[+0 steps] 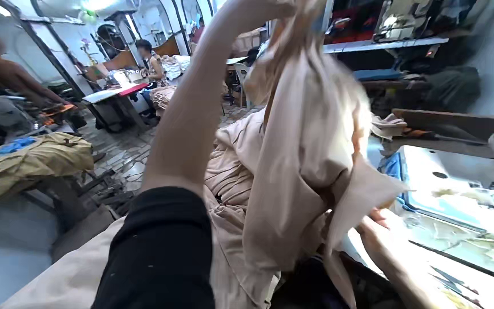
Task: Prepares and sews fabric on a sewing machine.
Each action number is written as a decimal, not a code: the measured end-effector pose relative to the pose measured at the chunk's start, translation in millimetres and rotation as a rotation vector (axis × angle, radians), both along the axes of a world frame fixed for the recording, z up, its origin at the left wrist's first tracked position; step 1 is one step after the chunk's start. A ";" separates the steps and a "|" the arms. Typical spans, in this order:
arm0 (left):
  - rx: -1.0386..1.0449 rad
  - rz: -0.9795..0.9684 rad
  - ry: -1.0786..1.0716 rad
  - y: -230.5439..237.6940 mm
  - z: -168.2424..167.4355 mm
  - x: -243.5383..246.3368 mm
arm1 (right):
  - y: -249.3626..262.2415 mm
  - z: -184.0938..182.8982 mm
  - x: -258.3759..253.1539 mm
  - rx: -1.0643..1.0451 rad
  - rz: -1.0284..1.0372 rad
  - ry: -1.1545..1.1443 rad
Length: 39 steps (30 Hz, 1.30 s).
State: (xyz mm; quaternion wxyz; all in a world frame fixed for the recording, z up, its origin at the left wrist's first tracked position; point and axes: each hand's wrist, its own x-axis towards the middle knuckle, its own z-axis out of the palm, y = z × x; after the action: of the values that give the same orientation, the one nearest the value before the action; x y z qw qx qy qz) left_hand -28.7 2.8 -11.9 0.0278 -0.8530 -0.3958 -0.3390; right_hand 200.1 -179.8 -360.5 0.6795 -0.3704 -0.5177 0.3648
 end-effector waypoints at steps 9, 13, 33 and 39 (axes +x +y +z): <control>-0.283 0.896 -0.561 18.6 -91.5 -272.6 | 3.1 -8.5 23.2 -0.376 0.146 0.247; -0.336 1.024 -0.552 12.4 -84.6 -278.0 | 10.0 -13.0 22.9 -0.482 0.089 0.261; -0.349 0.084 0.365 -72.2 -305.6 -30.1 | -43.9 -18.6 37.5 -0.301 0.084 1.016; -0.207 -0.045 0.274 -68.4 -270.2 -36.5 | -58.9 -15.1 52.5 -0.466 0.171 0.716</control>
State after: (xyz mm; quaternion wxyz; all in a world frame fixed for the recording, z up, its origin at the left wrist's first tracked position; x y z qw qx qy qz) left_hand -65.2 -65.6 -282.1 -0.0140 -0.8981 -0.4021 -0.1777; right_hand 252.6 -238.7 -375.5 0.6818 -0.3197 -0.1819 0.6323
